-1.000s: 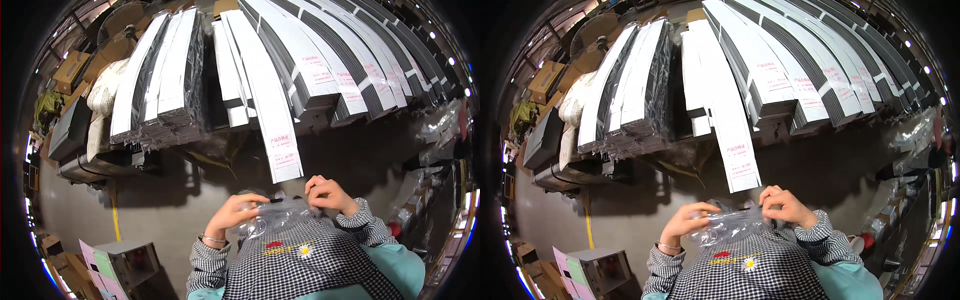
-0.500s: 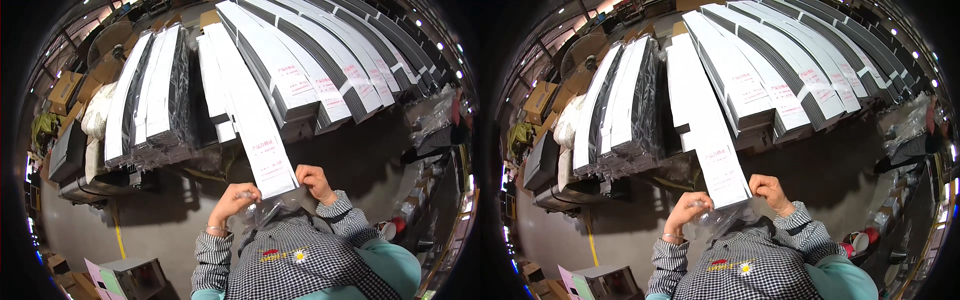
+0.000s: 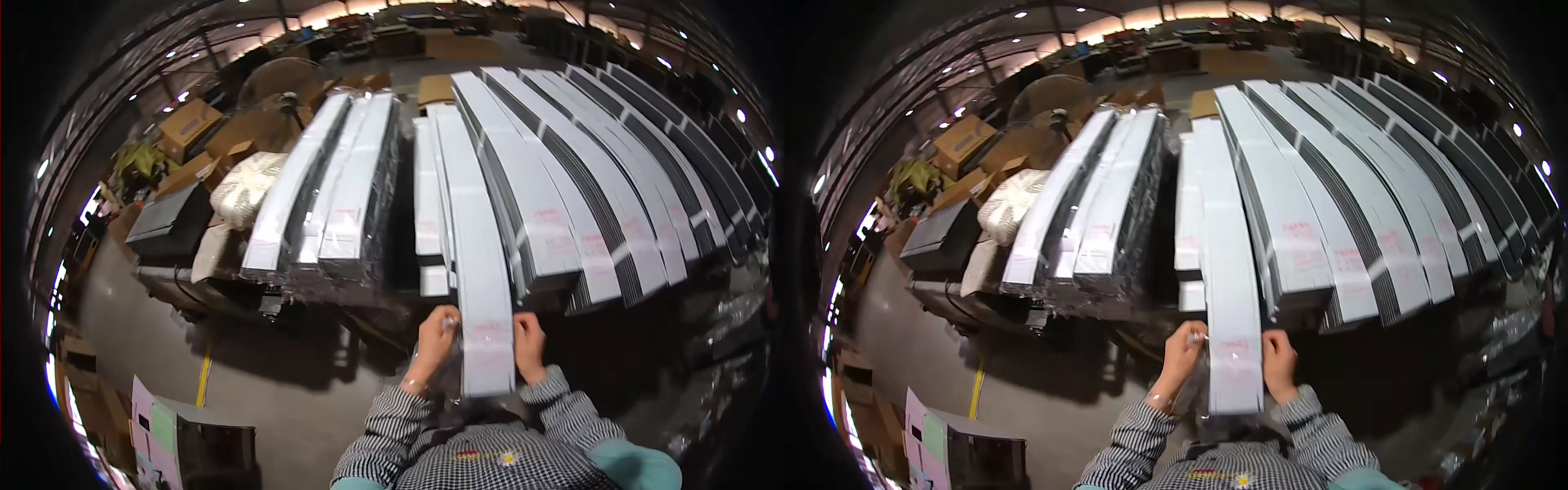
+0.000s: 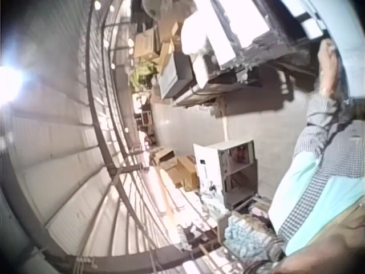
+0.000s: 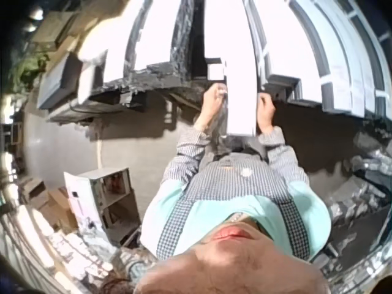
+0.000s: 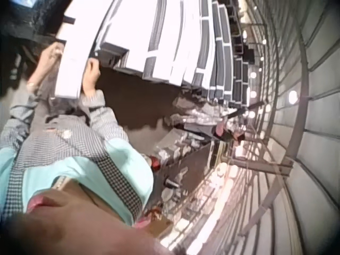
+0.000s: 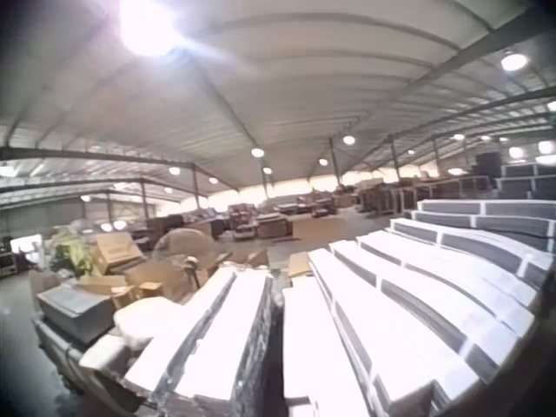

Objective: Placing long architectural components into protective plastic sleeves and stacking them.

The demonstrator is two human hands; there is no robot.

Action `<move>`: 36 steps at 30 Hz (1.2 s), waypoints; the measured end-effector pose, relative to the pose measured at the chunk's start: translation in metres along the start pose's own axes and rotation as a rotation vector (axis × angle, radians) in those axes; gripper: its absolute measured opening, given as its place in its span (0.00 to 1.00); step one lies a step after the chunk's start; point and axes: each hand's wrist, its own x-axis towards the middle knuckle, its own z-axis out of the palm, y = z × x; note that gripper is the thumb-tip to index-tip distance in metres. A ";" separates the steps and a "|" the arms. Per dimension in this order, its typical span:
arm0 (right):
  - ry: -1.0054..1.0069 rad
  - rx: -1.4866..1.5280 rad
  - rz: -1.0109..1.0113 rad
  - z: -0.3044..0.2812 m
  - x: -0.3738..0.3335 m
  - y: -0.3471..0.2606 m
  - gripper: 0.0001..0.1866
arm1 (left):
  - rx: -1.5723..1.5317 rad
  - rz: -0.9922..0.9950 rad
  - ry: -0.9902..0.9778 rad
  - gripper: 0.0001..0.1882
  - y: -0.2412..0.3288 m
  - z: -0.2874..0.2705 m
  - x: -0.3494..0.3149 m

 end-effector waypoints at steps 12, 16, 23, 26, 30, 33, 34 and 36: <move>-0.254 0.387 0.897 0.004 0.022 0.075 0.10 | -0.743 -0.763 0.119 0.11 -0.065 0.041 -0.019; -0.167 0.207 0.935 0.045 0.028 0.071 0.11 | -1.015 -0.860 0.175 0.07 -0.103 0.041 -0.010; 0.294 0.579 0.499 0.059 -0.003 0.062 0.12 | -0.728 -0.427 0.113 0.20 0.020 0.007 -0.026; 0.188 0.674 0.373 0.046 -0.027 -0.026 0.12 | -0.659 -0.301 0.100 0.20 0.026 -0.007 -0.061; -0.077 0.645 0.338 0.040 -0.086 0.039 0.30 | -0.340 -0.203 0.061 0.19 -0.032 -0.008 -0.112; -0.189 0.158 0.411 0.038 -0.113 0.063 0.23 | 0.291 -0.264 -0.091 0.25 -0.097 -0.018 -0.151; -0.324 0.013 0.448 0.036 -0.119 0.074 0.19 | 0.292 -0.277 -0.084 0.25 -0.106 -0.019 -0.159; -0.458 0.132 0.391 0.032 -0.108 0.009 0.12 | 0.355 -0.107 -0.004 0.28 -0.099 -0.027 -0.164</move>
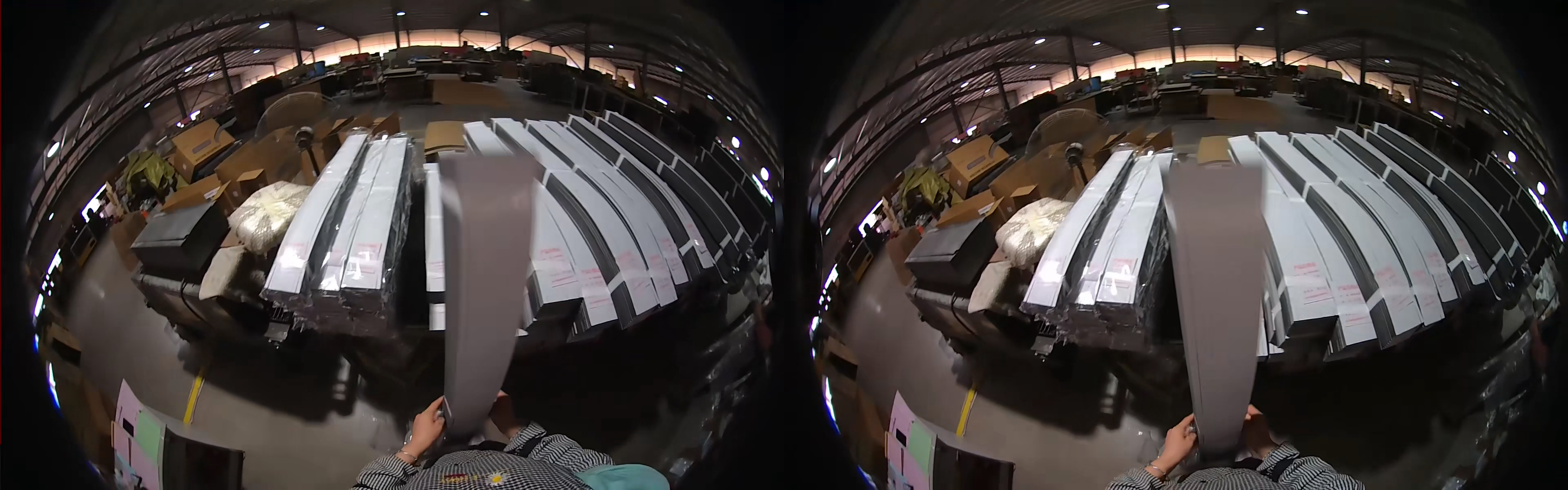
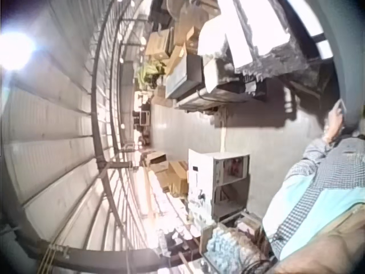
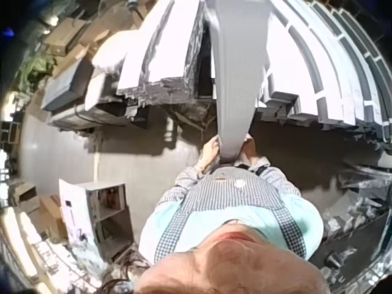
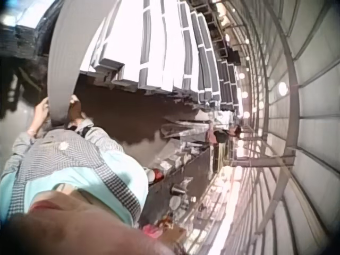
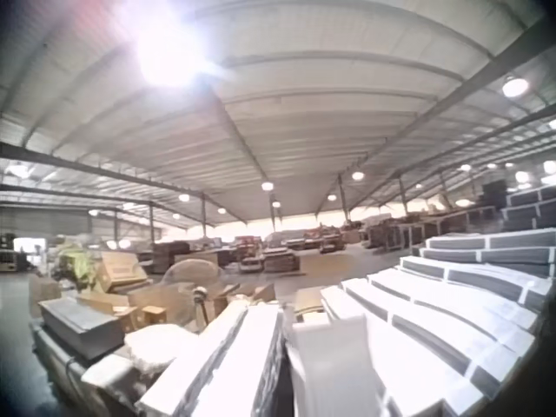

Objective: Placing long architectural components into protective plastic sleeves and stacking them.

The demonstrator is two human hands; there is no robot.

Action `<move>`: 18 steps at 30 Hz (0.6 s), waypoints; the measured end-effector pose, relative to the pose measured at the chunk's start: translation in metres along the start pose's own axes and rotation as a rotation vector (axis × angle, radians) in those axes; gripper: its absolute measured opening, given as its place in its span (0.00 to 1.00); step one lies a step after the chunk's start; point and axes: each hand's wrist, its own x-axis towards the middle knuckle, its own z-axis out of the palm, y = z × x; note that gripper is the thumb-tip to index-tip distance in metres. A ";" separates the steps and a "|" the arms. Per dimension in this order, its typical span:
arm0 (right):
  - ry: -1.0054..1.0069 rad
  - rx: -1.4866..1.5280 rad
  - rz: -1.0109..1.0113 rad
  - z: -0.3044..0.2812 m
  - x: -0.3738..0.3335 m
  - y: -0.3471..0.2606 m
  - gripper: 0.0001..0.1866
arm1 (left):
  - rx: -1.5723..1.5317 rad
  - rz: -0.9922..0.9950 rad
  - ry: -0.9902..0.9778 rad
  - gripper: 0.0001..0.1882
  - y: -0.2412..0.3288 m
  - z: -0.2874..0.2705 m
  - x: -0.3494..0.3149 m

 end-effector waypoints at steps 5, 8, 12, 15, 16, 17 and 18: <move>0.025 0.418 -0.304 -0.003 0.009 -0.033 0.14 | -0.310 -0.026 0.069 0.28 0.132 -0.095 -0.006; 0.010 0.441 -0.466 0.001 0.001 -0.063 0.14 | -0.311 0.067 0.112 0.27 0.143 -0.110 -0.003; -0.044 0.114 -0.294 0.015 0.001 -0.027 0.10 | -0.055 -0.081 0.019 0.33 0.053 -0.076 0.010; 0.137 -0.109 -0.260 0.024 0.024 -0.036 0.03 | -0.137 -0.010 0.110 0.28 0.067 -0.087 0.024; 0.115 0.028 -0.290 0.028 0.030 -0.061 0.05 | -0.164 0.179 0.206 0.27 0.080 -0.100 0.036; 0.096 0.161 -0.319 0.030 0.028 -0.097 0.07 | -0.196 0.367 0.302 0.25 0.097 -0.117 0.045; 0.053 0.300 -0.270 0.031 0.024 -0.115 0.08 | -0.191 0.154 0.141 0.20 0.111 -0.135 0.041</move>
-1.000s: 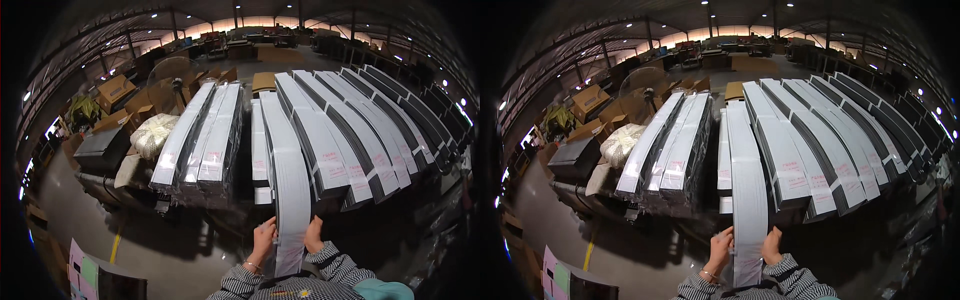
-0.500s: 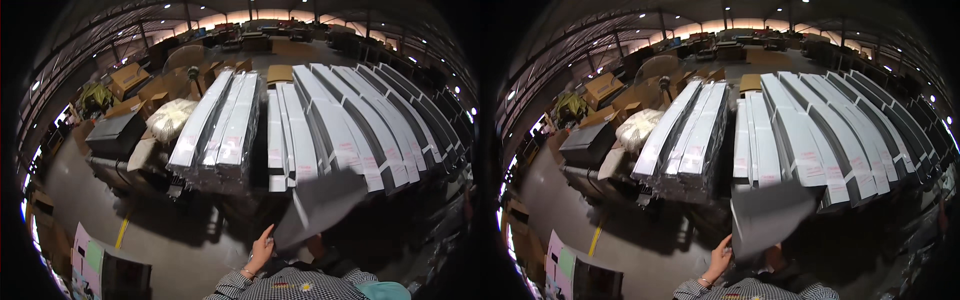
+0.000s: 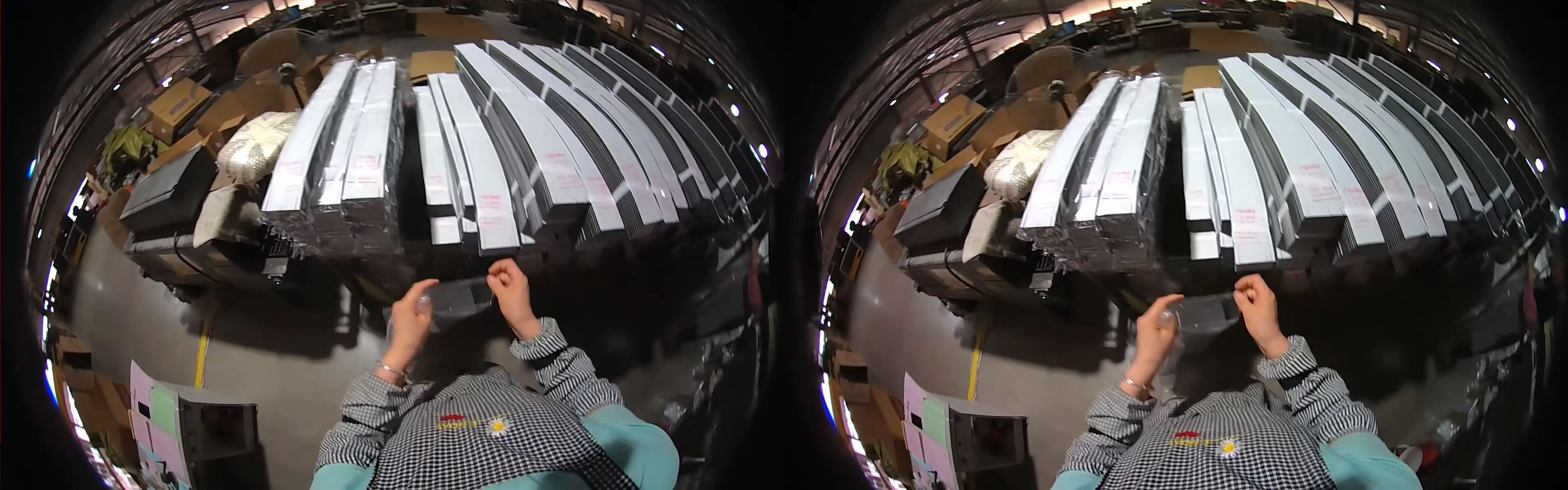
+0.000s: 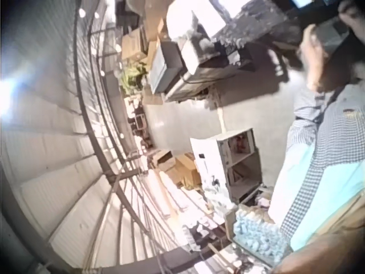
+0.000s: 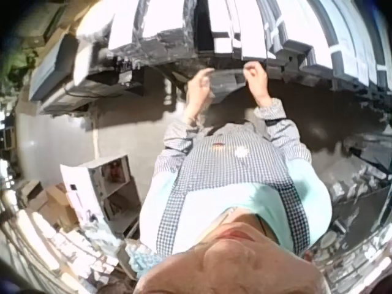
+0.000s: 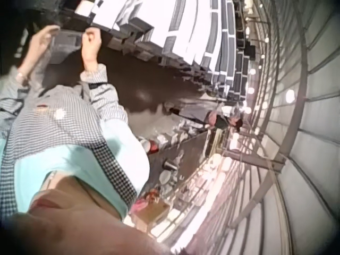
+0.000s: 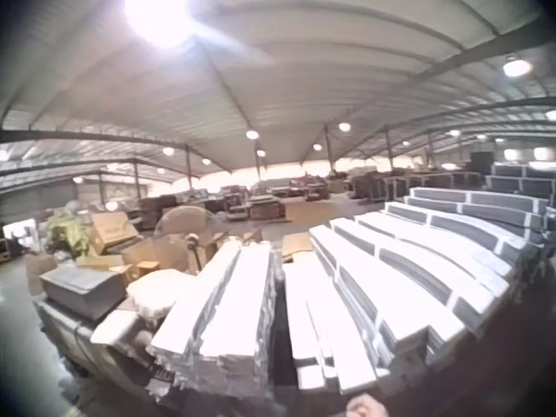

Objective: Placing long architectural components into protective plastic sleeves and stacking them.

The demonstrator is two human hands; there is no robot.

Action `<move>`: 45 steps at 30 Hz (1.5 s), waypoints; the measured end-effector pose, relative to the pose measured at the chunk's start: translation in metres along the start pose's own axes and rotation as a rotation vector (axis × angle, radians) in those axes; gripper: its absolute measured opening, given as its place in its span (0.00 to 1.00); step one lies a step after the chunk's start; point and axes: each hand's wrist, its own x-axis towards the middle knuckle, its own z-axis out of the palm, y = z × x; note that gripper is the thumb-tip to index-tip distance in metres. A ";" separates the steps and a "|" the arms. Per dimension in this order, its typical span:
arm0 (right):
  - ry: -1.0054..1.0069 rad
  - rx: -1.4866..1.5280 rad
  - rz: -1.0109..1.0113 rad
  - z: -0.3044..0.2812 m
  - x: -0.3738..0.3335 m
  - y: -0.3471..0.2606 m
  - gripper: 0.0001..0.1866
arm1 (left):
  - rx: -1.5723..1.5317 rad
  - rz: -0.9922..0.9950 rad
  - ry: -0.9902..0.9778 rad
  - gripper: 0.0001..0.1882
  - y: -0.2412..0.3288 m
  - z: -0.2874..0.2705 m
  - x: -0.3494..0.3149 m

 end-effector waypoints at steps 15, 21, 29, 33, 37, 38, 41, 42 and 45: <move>-0.358 -0.039 0.028 0.082 -0.052 0.139 0.30 | -1.391 0.410 0.116 0.17 0.139 -0.208 0.018; -0.076 -0.108 -0.287 0.132 0.184 -0.046 0.27 | -0.544 -0.360 0.314 0.14 -0.044 -0.195 -0.002; -0.180 -0.115 -0.043 0.222 0.529 -0.061 0.34 | -0.604 -0.494 -0.353 0.24 -0.060 -0.198 0.030; -0.085 -0.108 0.176 0.238 0.613 0.021 0.35 | -0.449 -0.364 -0.240 0.29 -0.025 -0.199 0.107; -0.270 0.079 0.343 0.298 0.635 0.044 0.29 | -0.311 -0.344 -0.268 0.28 -0.038 -0.224 0.139; -0.282 0.056 0.360 0.296 0.643 0.057 0.28 | -0.394 -0.288 -0.223 0.26 -0.043 -0.231 0.142; -0.166 0.031 0.266 0.293 0.682 0.080 0.26 | -0.494 -0.237 -0.121 0.19 -0.059 -0.278 0.142; -0.056 -0.266 0.114 0.296 0.692 0.080 0.25 | -0.497 -0.219 -0.054 0.15 -0.061 -0.293 0.141; 0.175 -0.963 -0.466 0.283 0.732 0.104 0.25 | -0.475 -0.231 0.435 0.18 -0.094 -0.338 0.131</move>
